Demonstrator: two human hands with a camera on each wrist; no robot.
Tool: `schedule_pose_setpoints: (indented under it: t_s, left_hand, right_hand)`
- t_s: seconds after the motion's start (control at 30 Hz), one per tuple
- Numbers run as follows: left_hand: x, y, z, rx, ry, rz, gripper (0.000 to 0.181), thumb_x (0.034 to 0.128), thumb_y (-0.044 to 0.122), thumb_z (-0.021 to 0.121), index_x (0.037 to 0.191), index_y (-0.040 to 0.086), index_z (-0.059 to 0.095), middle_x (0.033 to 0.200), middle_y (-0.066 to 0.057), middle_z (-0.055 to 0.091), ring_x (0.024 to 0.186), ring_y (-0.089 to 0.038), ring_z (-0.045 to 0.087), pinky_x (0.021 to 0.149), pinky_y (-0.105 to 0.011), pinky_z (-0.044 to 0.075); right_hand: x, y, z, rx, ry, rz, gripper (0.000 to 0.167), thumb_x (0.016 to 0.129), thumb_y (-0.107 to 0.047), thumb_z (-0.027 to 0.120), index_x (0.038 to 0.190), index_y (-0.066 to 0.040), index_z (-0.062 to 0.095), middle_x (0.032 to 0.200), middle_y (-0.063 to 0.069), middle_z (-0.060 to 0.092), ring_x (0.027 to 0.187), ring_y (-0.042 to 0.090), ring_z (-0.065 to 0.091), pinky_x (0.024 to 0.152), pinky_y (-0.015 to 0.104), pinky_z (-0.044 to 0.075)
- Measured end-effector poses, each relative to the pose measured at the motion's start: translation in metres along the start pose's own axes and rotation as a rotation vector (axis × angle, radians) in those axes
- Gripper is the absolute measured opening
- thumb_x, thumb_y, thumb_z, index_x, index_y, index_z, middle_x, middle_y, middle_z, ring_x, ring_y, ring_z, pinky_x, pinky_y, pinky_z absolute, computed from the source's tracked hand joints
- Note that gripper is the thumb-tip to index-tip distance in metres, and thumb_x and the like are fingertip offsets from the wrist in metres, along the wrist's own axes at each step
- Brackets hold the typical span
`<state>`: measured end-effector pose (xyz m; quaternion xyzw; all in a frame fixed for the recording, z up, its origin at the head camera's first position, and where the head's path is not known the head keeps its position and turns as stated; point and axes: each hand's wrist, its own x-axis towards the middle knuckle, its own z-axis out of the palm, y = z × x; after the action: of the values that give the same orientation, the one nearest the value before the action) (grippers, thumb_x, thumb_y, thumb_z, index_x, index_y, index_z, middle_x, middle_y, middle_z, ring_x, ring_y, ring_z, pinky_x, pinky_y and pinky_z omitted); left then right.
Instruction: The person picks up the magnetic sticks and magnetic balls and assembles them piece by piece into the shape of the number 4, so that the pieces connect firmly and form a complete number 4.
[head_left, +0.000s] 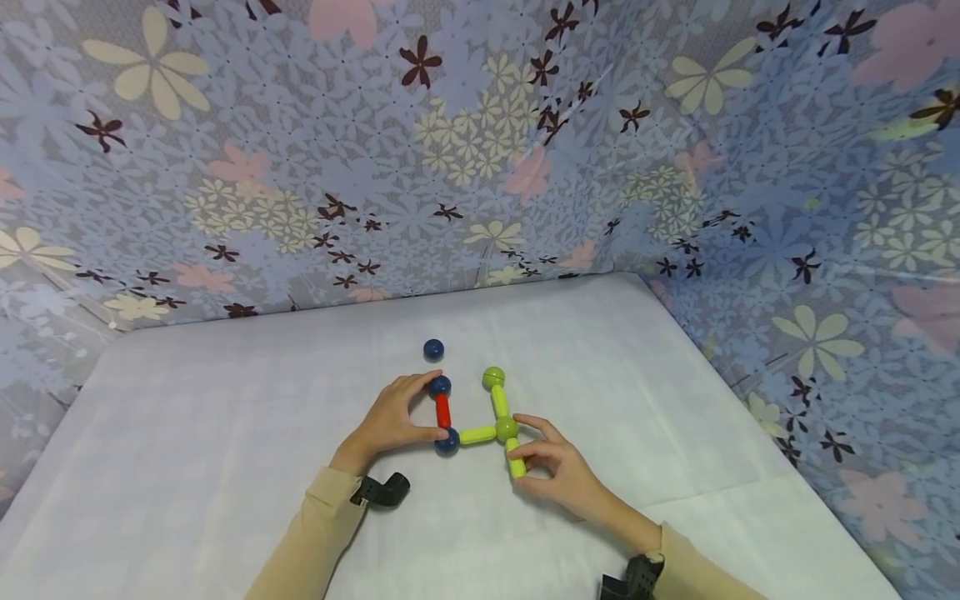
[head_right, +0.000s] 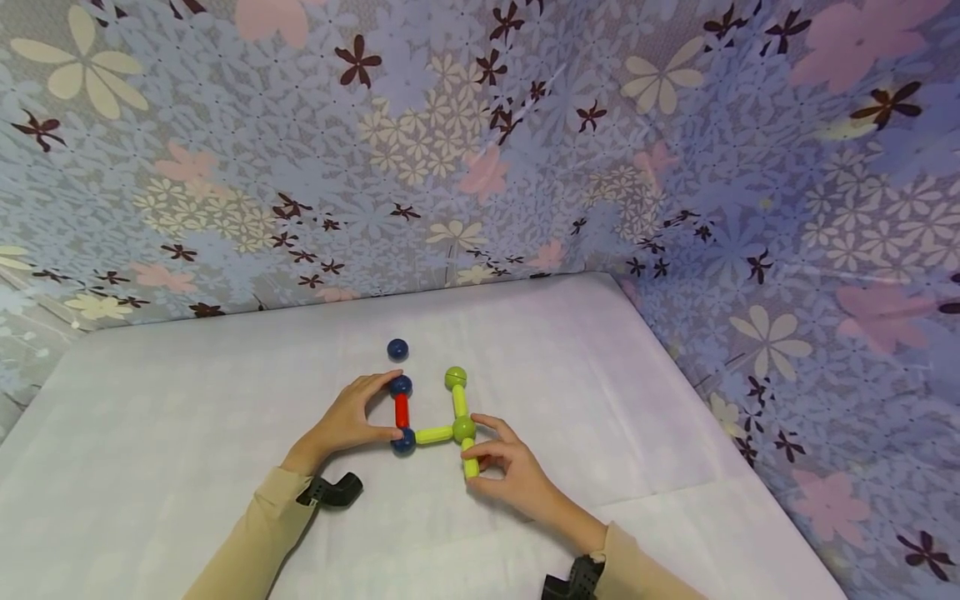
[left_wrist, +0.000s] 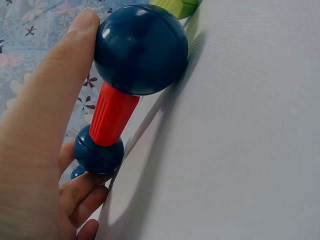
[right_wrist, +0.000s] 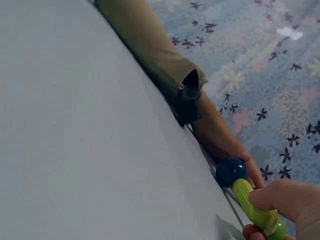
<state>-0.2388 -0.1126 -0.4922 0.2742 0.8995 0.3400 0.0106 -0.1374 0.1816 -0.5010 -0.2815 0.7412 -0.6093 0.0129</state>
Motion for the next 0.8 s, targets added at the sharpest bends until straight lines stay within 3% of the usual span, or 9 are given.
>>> schedule_pose_setpoints:
  t_s: [0.13,0.3,0.57,0.8]
  left_hand:
    - [0.000,0.000,-0.001,-0.006,0.004,0.010,0.092,0.0679,0.049,0.080,0.145,0.019,0.040,0.143,-0.011,0.050,0.132,-0.032,0.045,0.109,-0.058,0.033]
    - [0.000,0.000,0.000,-0.009,0.005,0.014,0.092,0.0680,0.049,0.080,0.146,0.019,0.040,0.143,-0.011,0.050,0.132,-0.033,0.044,0.109,-0.058,0.033]
    - [0.000,-0.001,0.000,-0.013,0.008,0.013,0.092,0.0680,0.049,0.080,0.145,0.019,0.040,0.143,-0.011,0.050,0.131,-0.032,0.045,0.109,-0.057,0.033]
    - [0.000,-0.001,0.000,-0.005,0.008,0.014,0.092,0.0679,0.051,0.079,0.146,0.021,0.040,0.142,-0.009,0.051,0.130,-0.031,0.046,0.108,-0.056,0.034]
  right_hand:
    - [0.002,0.003,-0.002,0.084,-0.014,0.065,0.029,0.080,0.005,0.069,0.108,0.012,0.064,0.149,0.030,0.026,0.097,0.001,0.058,0.078,0.018,0.053]
    - [0.002,0.001,-0.001,0.083,-0.015,0.098,0.029,0.080,0.004,0.069,0.108,0.010,0.063,0.149,0.029,0.025,0.093,0.000,0.056,0.077,0.017,0.052]
    - [0.005,0.000,-0.002,0.000,0.032,0.061,0.024,0.085,0.002,0.066,0.108,0.005,0.060,0.139,0.029,0.035,0.087,0.006,0.053,0.070,0.018,0.051]
    - [0.015,-0.004,-0.008,-0.069,0.081,0.166,0.021,0.087,-0.007,0.066,0.108,-0.002,0.063,0.135,0.022,0.045,0.089,0.004,0.055,0.075,0.019,0.050]
